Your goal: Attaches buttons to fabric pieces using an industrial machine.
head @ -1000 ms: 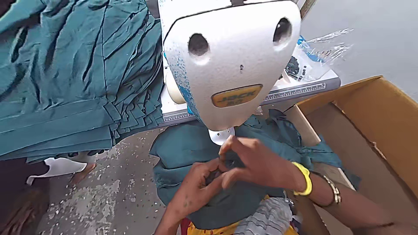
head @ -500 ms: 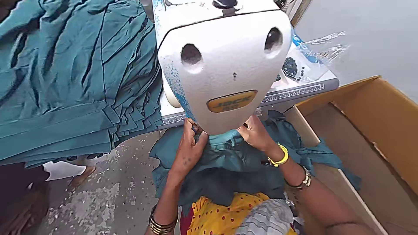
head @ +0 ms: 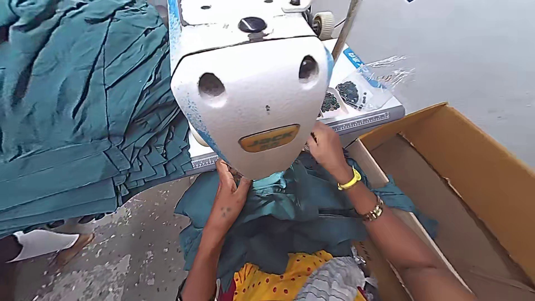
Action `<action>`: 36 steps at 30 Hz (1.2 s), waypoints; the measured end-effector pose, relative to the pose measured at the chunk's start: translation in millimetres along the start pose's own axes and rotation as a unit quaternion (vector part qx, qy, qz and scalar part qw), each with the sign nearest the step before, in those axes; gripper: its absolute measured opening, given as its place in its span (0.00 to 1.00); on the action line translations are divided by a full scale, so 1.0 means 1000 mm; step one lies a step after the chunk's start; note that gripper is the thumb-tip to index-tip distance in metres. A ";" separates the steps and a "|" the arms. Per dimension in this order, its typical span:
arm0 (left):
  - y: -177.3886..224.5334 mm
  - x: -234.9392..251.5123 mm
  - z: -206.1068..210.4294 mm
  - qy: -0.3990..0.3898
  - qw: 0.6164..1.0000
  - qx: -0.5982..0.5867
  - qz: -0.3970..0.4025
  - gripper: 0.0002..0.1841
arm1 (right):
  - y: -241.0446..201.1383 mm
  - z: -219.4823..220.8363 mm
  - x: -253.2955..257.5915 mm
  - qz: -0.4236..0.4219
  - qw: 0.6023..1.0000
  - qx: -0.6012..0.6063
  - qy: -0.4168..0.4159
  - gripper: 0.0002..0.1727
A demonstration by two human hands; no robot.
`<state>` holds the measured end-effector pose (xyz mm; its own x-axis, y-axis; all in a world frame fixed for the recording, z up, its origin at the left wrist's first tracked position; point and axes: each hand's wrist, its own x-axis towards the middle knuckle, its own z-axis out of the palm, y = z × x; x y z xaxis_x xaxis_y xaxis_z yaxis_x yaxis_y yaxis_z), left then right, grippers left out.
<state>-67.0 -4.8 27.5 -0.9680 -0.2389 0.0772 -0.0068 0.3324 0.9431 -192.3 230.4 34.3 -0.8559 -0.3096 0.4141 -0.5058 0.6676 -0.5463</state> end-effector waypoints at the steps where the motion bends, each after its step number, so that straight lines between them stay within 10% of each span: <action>1: 0.000 -0.001 0.001 0.005 1.000 0.003 -0.001 0.34 | 0.011 0.000 0.006 -0.018 0.998 -0.055 0.030 0.10; 8: 0.003 -0.004 0.006 0.021 1.000 -0.013 0.002 0.30 | 0.033 0.008 0.022 -0.116 0.979 -0.166 0.017 0.11; 24: -0.002 -0.010 0.014 0.061 0.994 0.089 -0.020 0.29 | -0.002 -0.019 0.007 -0.091 0.993 0.048 0.050 0.04; 31: -0.035 -0.078 -0.025 -0.041 0.957 0.237 0.165 0.26 | -0.053 0.003 -0.016 -0.465 0.882 -0.053 0.052 0.11; 36: -0.011 -0.073 -0.009 -0.105 0.932 0.307 0.159 0.34 | -0.060 0.011 -0.013 -0.316 0.946 0.066 0.011 0.07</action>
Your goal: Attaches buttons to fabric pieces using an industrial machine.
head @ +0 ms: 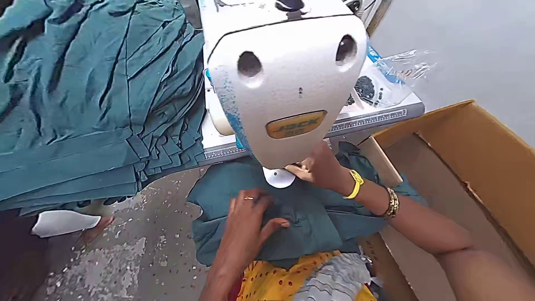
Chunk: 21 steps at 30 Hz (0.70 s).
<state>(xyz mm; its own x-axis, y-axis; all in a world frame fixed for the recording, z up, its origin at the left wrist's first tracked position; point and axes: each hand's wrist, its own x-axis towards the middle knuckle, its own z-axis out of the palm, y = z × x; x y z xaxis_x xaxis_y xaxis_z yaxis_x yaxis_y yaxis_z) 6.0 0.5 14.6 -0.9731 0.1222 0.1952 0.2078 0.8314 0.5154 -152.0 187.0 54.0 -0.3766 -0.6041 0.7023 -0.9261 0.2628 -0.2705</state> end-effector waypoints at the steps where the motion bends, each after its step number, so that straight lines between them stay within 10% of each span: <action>1: 0.009 0.005 0.003 -0.009 1.000 -0.019 0.006 0.30 | 0.000 -0.001 -0.004 0.084 0.994 0.069 -0.003 0.07; 7: 0.042 0.031 0.008 -0.135 0.982 -0.134 0.014 0.19 | 0.003 0.003 -0.006 0.355 0.885 0.292 -0.074 0.17; 21: 0.016 0.015 -0.020 0.001 0.945 -0.314 -0.086 0.12 | -0.007 0.006 -0.001 0.412 0.861 0.292 -0.058 0.16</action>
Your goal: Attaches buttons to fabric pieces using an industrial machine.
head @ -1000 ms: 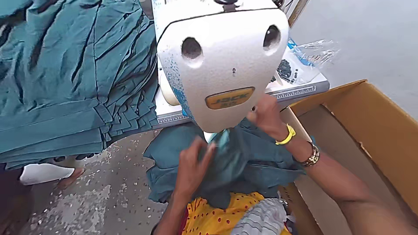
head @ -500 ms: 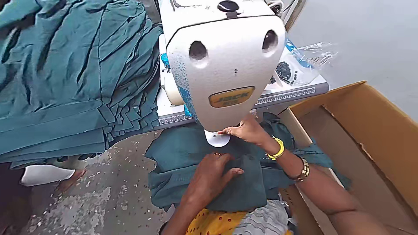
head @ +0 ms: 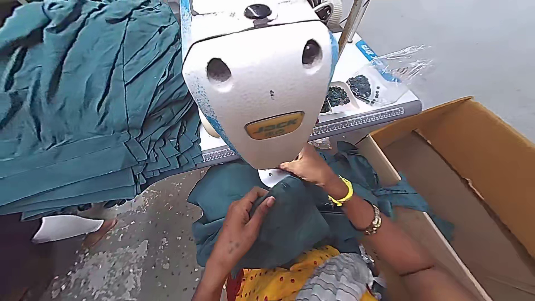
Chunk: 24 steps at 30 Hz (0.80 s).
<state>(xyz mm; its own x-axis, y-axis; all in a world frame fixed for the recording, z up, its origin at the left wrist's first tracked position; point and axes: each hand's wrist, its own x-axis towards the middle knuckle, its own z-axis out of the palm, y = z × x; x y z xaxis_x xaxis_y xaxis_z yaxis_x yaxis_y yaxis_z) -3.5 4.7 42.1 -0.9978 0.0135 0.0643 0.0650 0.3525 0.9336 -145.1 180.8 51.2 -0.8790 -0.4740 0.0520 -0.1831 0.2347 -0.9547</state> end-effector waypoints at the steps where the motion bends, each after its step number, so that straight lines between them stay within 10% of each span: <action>1: 0.001 0.002 -0.005 0.011 1.000 0.001 -0.020 0.11 | 0.001 -0.006 -0.005 0.006 1.000 -0.002 -0.015 0.17; 24: 0.004 0.076 -0.042 0.034 0.988 0.054 -0.141 0.06 | 0.017 0.017 -0.044 -0.011 0.994 0.082 0.066 0.11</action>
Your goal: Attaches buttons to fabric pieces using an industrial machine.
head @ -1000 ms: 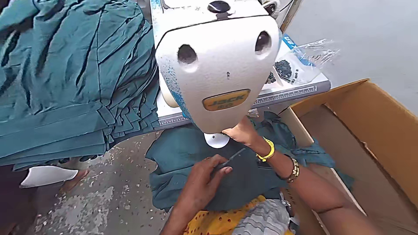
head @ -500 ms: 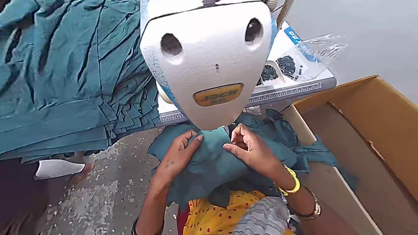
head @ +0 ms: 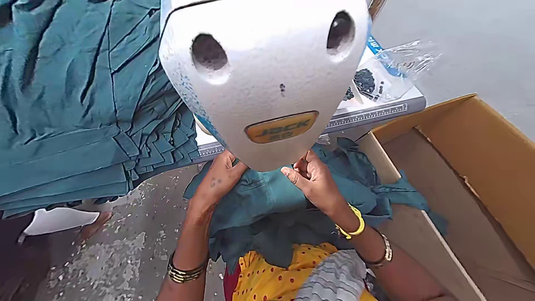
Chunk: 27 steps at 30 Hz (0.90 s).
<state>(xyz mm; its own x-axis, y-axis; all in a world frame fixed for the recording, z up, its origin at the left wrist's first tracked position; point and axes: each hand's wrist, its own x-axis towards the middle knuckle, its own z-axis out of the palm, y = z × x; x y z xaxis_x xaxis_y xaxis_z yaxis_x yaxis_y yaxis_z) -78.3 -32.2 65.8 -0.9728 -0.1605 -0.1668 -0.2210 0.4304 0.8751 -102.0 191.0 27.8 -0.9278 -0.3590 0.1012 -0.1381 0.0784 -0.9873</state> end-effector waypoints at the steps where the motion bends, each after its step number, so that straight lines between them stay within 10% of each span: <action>1: -0.001 0.000 0.001 0.001 1.000 -0.010 0.010 0.05 | 0.001 -0.005 0.002 -0.002 1.000 -0.011 -0.023 0.13; 5: -0.009 0.003 0.004 -0.005 0.999 -0.029 0.040 0.06 | -0.003 -0.053 0.027 -0.008 0.981 -0.192 0.007 0.15; 11: -0.011 0.001 0.007 0.012 0.999 -0.035 0.032 0.09 | 0.026 -0.144 0.075 -0.104 0.844 -0.493 0.183 0.11; 20: -0.013 -0.004 0.014 0.046 0.998 -0.049 0.010 0.06 | 0.044 -0.158 0.103 -0.137 0.794 -0.584 0.100 0.15; 27: -0.015 0.000 0.019 0.053 0.996 -0.061 0.028 0.07 | 0.033 -0.160 0.088 -0.185 0.837 -0.498 0.131 0.09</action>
<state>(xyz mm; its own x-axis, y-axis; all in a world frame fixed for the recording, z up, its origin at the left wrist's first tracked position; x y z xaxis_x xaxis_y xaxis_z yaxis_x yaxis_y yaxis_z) -76.4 -22.1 44.0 -0.9692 -0.2356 -0.0723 -0.1502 0.3322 0.9312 -243.5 311.2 23.9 -0.7833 -0.3243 0.5303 -0.5325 0.7902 -0.3033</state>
